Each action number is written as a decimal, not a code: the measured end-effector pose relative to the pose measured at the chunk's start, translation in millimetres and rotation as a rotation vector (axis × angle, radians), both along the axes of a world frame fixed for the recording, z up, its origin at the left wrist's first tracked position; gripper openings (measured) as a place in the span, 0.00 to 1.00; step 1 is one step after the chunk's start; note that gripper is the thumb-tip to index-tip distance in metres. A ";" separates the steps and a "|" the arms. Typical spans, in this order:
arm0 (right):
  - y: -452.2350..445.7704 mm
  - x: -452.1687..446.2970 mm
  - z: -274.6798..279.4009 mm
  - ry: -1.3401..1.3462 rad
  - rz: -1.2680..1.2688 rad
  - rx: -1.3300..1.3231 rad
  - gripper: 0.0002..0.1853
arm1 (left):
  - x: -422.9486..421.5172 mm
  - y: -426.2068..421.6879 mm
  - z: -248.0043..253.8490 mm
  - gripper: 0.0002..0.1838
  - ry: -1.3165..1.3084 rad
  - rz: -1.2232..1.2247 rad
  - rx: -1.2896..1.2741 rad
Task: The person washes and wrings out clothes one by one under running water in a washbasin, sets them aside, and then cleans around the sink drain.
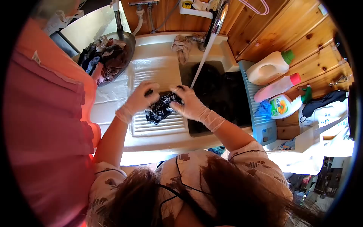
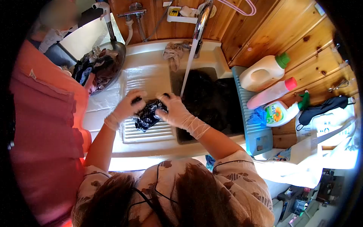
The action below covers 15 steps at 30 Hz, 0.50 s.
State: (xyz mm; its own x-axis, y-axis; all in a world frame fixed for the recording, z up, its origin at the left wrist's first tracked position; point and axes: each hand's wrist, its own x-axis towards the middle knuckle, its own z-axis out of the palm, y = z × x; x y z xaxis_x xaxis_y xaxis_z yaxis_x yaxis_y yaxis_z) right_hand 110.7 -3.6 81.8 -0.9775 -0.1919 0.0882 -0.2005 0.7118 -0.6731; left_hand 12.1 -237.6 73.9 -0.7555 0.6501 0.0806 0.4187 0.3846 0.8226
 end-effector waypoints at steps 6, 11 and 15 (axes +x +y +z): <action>-16.8 0.2 -27.7 0.234 0.379 0.590 0.34 | 74.3 2.9 11.0 0.51 0.472 0.027 -0.586; -27.6 -97.2 -41.7 0.315 0.124 0.366 0.23 | -13.5 44.1 -26.1 0.31 0.336 0.228 -0.664; -42.3 -161.7 -23.2 -0.164 -0.111 0.476 0.16 | -98.4 72.7 -63.8 0.19 0.307 0.394 -0.670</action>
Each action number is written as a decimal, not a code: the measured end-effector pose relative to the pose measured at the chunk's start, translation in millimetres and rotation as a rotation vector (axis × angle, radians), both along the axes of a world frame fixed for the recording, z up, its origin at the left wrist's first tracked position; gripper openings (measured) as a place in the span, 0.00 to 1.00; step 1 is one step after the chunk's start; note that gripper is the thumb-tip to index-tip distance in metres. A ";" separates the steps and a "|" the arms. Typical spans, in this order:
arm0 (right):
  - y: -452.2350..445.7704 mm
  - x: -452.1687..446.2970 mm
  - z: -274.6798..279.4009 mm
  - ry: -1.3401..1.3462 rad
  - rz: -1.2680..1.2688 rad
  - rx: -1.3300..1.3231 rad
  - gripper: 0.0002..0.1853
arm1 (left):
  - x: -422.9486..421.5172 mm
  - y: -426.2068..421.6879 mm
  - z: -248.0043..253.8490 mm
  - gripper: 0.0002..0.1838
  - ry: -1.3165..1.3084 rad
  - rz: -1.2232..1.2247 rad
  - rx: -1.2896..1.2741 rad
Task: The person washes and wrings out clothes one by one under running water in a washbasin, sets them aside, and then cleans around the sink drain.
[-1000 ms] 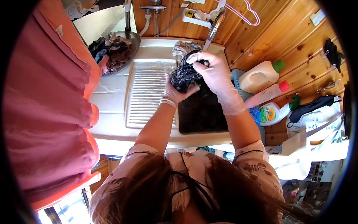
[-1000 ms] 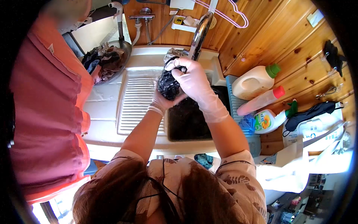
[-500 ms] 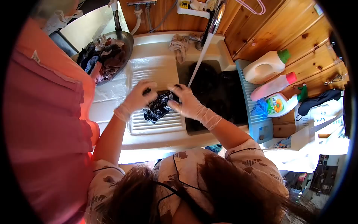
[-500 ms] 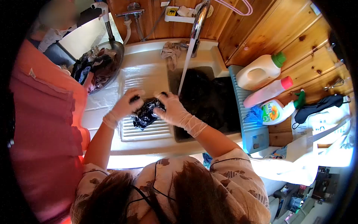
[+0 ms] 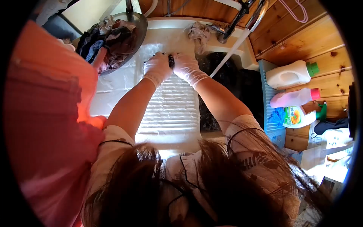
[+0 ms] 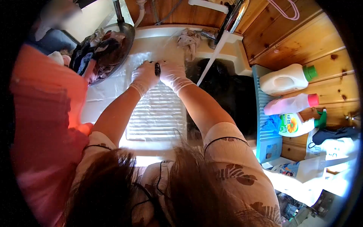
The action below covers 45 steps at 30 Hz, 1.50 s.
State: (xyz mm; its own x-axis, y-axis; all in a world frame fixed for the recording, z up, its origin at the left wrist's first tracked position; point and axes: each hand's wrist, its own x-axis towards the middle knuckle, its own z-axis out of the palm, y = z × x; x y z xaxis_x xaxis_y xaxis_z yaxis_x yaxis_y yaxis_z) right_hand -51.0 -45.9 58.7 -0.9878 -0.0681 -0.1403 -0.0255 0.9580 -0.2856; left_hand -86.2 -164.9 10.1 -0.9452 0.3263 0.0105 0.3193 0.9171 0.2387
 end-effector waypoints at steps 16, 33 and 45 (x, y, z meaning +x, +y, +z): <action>38.6 26.7 -29.8 -0.034 0.048 -0.340 0.25 | 50.7 -7.5 67.6 0.28 -0.340 -0.034 0.223; 156.6 29.5 115.9 -0.113 -0.235 -1.236 0.12 | 98.7 39.1 73.5 0.41 -1.011 -0.116 1.345; 195.1 15.9 161.7 0.186 0.363 -0.721 0.15 | 68.1 120.5 162.0 0.29 -0.404 -0.076 0.960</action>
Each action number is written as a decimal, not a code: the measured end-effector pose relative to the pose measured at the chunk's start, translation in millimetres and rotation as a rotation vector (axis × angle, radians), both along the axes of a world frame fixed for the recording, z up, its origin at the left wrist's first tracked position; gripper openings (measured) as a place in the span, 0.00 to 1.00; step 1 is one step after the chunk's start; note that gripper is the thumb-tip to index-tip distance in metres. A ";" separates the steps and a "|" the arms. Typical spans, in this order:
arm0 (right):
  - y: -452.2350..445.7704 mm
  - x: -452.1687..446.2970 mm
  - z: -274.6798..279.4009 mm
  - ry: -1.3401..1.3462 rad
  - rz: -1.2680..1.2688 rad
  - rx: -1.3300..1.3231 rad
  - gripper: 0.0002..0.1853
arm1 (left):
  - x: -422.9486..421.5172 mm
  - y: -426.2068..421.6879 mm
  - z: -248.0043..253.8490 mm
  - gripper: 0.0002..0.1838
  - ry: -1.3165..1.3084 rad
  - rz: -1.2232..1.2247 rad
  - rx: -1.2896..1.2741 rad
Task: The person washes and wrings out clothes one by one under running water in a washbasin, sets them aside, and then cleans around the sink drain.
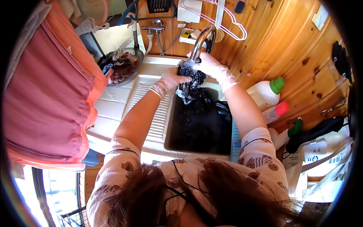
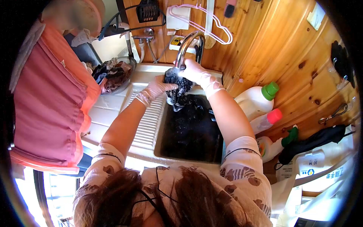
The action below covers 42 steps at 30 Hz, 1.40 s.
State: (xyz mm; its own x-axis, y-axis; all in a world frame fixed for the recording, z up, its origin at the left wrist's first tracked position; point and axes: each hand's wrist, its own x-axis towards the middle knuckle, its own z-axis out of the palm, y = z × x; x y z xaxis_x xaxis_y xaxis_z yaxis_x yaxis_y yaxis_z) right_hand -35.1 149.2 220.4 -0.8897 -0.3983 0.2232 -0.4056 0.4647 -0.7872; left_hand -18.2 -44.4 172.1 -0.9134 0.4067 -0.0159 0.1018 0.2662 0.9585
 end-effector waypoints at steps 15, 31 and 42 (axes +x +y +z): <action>-1.6 26.9 15.7 -0.137 -0.026 0.302 0.22 | -54.1 -5.4 -41.1 0.17 0.188 0.236 0.313; -18.9 26.8 -4.6 -0.110 -0.268 0.210 0.15 | -1.3 -26.2 -7.3 0.33 -0.097 -0.035 0.278; -9.4 7.7 -26.4 -0.223 -0.280 -0.175 0.15 | 19.1 -23.8 -11.9 0.35 -0.099 0.142 0.424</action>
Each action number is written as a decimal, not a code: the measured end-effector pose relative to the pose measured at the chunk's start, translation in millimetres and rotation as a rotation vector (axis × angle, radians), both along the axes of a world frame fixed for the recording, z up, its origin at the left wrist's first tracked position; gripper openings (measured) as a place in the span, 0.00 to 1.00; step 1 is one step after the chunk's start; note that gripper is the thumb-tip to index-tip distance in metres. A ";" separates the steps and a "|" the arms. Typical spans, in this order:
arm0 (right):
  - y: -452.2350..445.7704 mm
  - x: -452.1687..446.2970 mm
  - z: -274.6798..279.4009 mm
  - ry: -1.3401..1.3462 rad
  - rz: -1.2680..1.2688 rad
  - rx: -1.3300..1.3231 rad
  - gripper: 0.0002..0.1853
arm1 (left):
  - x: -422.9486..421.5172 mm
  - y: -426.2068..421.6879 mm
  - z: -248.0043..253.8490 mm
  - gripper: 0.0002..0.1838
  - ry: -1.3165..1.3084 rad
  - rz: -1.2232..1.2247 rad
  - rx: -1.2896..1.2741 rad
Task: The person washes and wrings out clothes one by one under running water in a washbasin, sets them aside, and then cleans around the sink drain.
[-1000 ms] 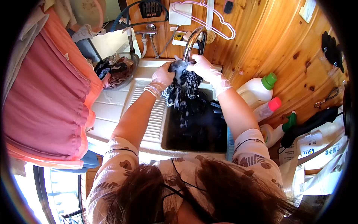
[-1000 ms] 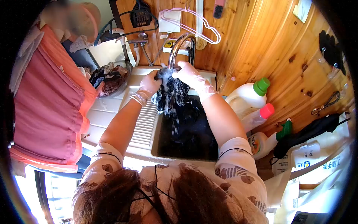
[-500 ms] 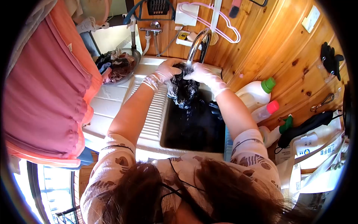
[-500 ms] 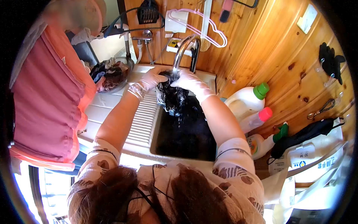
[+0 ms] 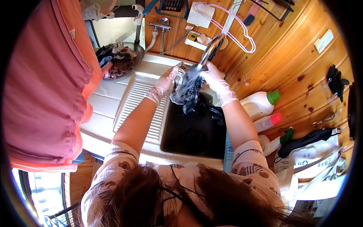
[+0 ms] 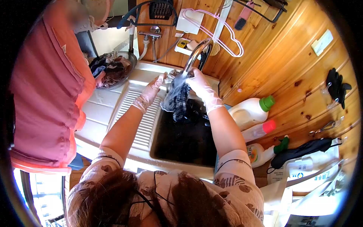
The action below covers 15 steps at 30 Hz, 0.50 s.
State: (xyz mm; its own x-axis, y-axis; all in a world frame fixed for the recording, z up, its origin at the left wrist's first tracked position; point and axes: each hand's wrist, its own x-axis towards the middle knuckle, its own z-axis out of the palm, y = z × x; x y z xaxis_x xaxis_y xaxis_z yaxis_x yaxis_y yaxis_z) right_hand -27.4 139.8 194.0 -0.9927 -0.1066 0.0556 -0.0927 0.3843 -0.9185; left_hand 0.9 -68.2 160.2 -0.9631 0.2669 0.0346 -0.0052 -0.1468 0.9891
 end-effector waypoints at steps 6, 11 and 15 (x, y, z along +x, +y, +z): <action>-7.7 6.2 10.0 -0.271 -0.005 -0.591 0.15 | -88.3 55.2 -99.4 0.42 -0.271 -0.463 0.604; 3.8 -20.0 -29.5 -0.403 -0.039 -0.942 0.11 | -44.6 36.8 -88.2 0.44 -0.445 -0.610 0.388; 25.1 -47.1 -50.7 -0.532 0.108 -1.087 0.13 | -25.1 31.3 -145.0 0.42 -0.480 -0.691 0.496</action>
State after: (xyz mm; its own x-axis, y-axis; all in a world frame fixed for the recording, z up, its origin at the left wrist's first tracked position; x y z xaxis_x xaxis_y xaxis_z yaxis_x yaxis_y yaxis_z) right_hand -74.5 164.9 143.3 -0.9077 -0.3412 -0.2444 0.4101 -0.5969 -0.6896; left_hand -24.1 -37.0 15.2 -0.5406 0.8391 -0.0597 -0.6326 -0.3587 0.6864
